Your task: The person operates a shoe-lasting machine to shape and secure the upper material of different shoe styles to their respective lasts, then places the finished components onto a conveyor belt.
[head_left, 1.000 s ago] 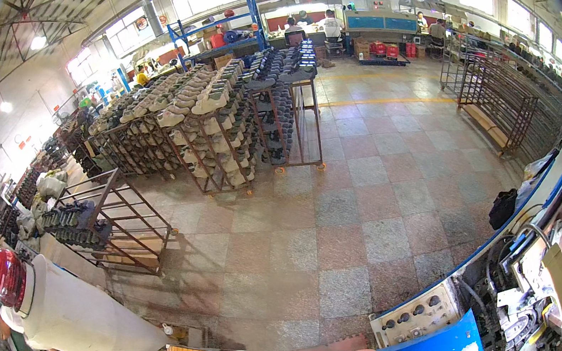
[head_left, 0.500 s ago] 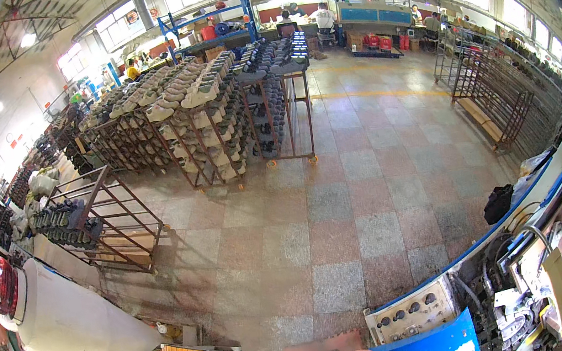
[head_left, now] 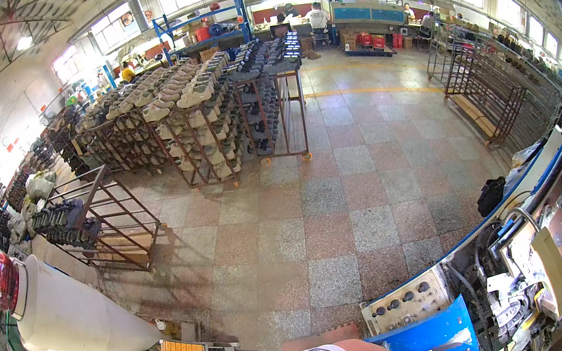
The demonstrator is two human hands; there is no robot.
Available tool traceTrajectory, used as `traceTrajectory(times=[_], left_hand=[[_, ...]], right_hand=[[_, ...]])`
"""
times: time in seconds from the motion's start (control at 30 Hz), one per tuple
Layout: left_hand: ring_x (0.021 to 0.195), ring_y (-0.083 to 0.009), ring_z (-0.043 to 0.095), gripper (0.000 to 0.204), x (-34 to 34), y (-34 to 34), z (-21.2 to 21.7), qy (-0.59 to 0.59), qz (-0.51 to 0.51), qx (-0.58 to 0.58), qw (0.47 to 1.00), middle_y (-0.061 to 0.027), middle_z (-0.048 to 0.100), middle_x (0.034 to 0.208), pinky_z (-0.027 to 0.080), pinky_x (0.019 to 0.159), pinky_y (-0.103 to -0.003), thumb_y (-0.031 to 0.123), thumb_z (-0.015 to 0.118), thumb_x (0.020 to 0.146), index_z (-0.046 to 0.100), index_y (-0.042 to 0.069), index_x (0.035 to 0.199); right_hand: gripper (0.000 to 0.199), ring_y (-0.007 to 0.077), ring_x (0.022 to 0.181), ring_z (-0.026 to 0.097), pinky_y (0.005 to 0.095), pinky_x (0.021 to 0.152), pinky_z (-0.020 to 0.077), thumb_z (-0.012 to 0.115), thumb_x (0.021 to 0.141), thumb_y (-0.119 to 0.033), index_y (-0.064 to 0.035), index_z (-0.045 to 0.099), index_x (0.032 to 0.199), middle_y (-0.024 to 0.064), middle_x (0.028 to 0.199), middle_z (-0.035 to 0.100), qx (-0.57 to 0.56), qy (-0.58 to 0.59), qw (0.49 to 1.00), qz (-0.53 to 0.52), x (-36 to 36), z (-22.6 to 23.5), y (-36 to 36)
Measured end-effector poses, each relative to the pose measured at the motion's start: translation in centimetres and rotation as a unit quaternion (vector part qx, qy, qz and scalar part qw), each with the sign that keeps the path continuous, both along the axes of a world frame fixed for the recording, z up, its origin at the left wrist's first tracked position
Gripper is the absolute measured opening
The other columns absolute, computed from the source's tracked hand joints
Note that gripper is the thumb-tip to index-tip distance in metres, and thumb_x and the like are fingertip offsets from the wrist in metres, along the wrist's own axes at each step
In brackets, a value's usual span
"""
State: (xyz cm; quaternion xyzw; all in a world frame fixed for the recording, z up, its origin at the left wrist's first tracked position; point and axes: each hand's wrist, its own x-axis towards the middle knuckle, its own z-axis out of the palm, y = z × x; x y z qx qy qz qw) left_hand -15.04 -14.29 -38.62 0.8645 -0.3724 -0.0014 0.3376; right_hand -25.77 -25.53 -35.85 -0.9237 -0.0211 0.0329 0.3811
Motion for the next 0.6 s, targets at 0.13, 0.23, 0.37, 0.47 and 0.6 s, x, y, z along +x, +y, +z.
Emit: traceTrajectory(times=[0.13, 0.23, 0.37, 0.47, 0.6], left_hand=[[0.074, -0.034, 0.069, 0.02, -0.2, -0.2, -0.4, -0.006, 0.034, 0.009, 0.999, -0.0145, 0.071, 0.083, 0.055, 0.064, -0.047, 0.025, 0.064, 0.077, 0.073, 0.009, 0.085], [0.07, -0.0333, 0.069, 0.018, -1.2, 0.9, 0.3, -0.03, 0.075, -0.021, 0.997, -0.0135, 0.07, 0.077, 0.056, 0.061, -0.046, 0.026, 0.064, 0.075, 0.072, 0.01, 0.08], [0.064, -0.0378, 0.07, 0.023, -0.4, -0.1, -0.8, 0.033, 0.085, 0.11, 0.99, -0.0211, 0.07, 0.069, 0.056, 0.062, -0.049, 0.023, 0.065, 0.069, 0.072, 0.002, 0.066], [0.064, -0.0398, 0.069, 0.027, -1.3, 0.5, -0.3, 0.035, 0.11, 0.099, 0.988, -0.0224, 0.07, 0.071, 0.057, 0.062, -0.049, 0.024, 0.061, 0.078, 0.073, 0.002, 0.068], [0.059, -0.0415, 0.066, 0.03, -2.6, 2.6, 2.1, 0.007, 0.129, 0.093, 0.987, -0.0195, 0.066, 0.065, 0.056, 0.057, -0.05, 0.029, 0.061, 0.084, 0.068, 0.004, 0.069]], right_hand=[[0.069, 0.0493, 0.116, 0.057, 0.0504, 0.099, 0.0447, 0.05, 0.101, -0.044, 0.0087, 0.043, 0.145, 0.0353, 0.128, 0.059, -0.027, -0.017, 0.999, 0.006, 0.3, -1.3, -1.1], [0.067, 0.0483, 0.116, 0.058, 0.0496, 0.099, 0.0447, 0.053, 0.1, -0.037, 0.008, 0.04, 0.148, 0.0345, 0.13, 0.058, -0.003, -0.048, 0.999, 0.017, 0.2, -2.1, -1.5], [0.063, 0.0413, 0.139, 0.043, 0.0428, 0.117, 0.0321, 0.054, 0.1, -0.029, 0.0054, 0.038, 0.151, 0.0296, 0.151, 0.045, 0.097, 0.009, 0.995, -0.019, -0.8, 1.6, 0.1], [0.062, 0.0405, 0.138, 0.045, 0.0412, 0.117, 0.033, 0.055, 0.099, -0.026, 0.0064, 0.04, 0.149, 0.0294, 0.15, 0.046, 0.135, 0.023, 0.99, -0.016, -1.4, 2.3, 0.2], [0.061, 0.0393, 0.136, 0.048, 0.0407, 0.114, 0.0365, 0.057, 0.099, -0.026, 0.0069, 0.042, 0.148, 0.029, 0.147, 0.049, 0.095, -0.063, 0.993, 0.04, -1.5, 1.1, -0.5]])
